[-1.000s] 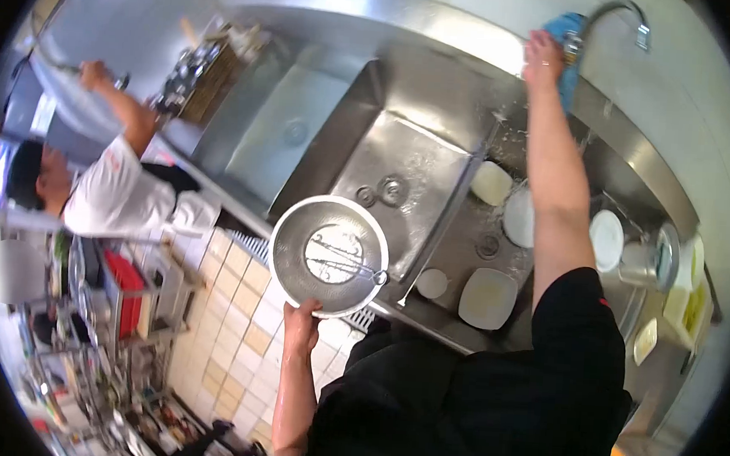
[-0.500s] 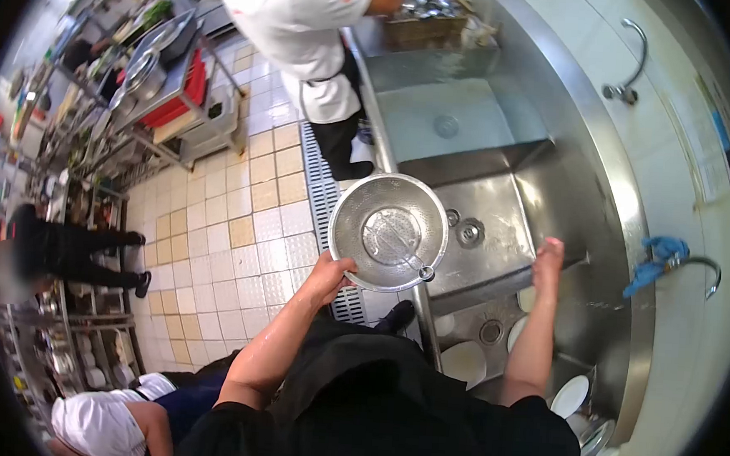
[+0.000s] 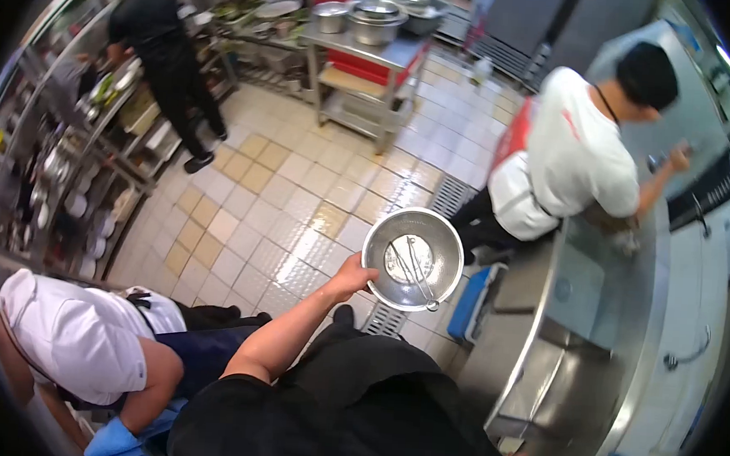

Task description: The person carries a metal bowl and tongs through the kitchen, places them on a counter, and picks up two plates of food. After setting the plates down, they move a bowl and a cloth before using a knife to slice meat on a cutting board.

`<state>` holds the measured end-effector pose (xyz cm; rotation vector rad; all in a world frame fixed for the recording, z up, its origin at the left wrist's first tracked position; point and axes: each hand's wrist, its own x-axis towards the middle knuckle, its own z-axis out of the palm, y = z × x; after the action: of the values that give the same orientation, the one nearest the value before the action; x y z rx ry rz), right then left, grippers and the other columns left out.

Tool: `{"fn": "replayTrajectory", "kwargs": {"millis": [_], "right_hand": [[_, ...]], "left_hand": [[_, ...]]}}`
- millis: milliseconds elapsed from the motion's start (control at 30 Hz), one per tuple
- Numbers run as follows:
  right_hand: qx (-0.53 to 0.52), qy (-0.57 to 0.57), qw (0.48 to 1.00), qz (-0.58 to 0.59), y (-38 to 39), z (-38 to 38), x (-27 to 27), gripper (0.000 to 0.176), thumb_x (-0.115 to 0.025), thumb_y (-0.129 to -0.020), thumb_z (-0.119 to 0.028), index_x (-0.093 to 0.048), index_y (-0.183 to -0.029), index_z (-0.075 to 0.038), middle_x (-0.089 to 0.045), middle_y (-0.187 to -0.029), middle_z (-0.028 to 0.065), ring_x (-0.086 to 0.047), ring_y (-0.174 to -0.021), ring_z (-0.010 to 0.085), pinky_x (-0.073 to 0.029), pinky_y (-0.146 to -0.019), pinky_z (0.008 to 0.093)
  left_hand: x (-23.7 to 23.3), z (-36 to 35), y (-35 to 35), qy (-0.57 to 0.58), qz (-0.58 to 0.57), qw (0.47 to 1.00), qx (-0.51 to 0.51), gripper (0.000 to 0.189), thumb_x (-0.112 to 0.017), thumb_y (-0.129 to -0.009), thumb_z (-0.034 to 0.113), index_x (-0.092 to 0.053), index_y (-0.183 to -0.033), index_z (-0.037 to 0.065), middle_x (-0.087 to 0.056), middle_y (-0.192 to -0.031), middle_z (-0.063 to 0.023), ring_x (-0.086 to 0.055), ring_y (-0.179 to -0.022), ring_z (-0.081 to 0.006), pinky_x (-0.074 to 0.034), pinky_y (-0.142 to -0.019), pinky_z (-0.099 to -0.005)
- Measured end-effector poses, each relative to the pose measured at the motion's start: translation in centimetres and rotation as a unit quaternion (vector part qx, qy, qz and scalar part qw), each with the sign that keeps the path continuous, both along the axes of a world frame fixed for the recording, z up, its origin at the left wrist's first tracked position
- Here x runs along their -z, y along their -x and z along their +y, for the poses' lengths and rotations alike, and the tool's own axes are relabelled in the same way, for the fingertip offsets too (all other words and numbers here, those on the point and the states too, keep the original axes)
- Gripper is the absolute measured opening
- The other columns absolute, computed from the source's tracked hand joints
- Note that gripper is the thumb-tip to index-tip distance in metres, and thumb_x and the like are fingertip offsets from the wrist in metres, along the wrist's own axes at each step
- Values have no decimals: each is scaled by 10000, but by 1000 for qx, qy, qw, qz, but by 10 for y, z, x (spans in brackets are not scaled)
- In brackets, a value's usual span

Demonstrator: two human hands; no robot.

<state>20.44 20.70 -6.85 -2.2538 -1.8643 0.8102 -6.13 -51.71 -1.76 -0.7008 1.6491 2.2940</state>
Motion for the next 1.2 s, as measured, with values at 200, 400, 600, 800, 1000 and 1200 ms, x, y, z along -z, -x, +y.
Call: {"fn": "replayTrajectory", "kwargs": {"millis": [200,400,600,800,1000,1200], "right_hand": [[-248,-419,857,165,106,-49,119,258,-569,-857,-295,-608,-840,-41,-617,-773,109,-570,-701,286,-466,-628,383],[-704,-39,699,-115,244,-213,196,346,-458,-865,-359,-648,-739,-97,-605,-657,92,-579,-597,253,-468,-548,416],[-813,247,475,-231,434,-434,198,343,-451,-887,-356,-621,-749,-93,-599,-657,91,-554,-561,242,-458,-522,406],[-758,395,340,-392,653,-705,201,341,-443,-910,-354,-595,-758,-89,-593,-657,90,-529,-526,230,-448,-496,395],[-839,373,390,71,748,-1087,58,260,-438,-930,-295,-518,-747,-128,-534,-636,31,-518,-517,131,-418,-439,277],[-826,391,353,200,704,-1254,-12,149,-475,-926,-244,-543,-901,-114,-553,-680,2,-506,-521,92,-417,-455,234]], "left_hand": [[14,-153,12,9,-21,993,-112,412,-561,-707,-6,-505,-1116,-12,-606,-855,-94,-603,-688,-188,-513,-527,-327],[27,-257,33,-4,-32,966,-258,426,-571,-697,2,-504,-1117,-23,-600,-886,-102,-606,-701,-195,-525,-560,-328],[31,-329,21,-58,-35,905,-419,417,-568,-689,3,-514,-1103,-9,-604,-889,-103,-618,-720,-205,-550,-564,-348],[16,-406,-18,-30,-56,846,-529,426,-567,-678,6,-519,-1100,-30,-603,-925,-129,-628,-775,-249,-562,-638,-383],[16,-463,-77,-53,-24,766,-640,413,-561,-691,-2,-507,-1099,-24,-586,-958,-111,-605,-824,-229,-531,-656,-367],[36,-534,-139,-77,-7,712,-698,430,-552,-693,-11,-494,-1119,-12,-588,-945,-103,-604,-794,-218,-522,-629,-349]]}}
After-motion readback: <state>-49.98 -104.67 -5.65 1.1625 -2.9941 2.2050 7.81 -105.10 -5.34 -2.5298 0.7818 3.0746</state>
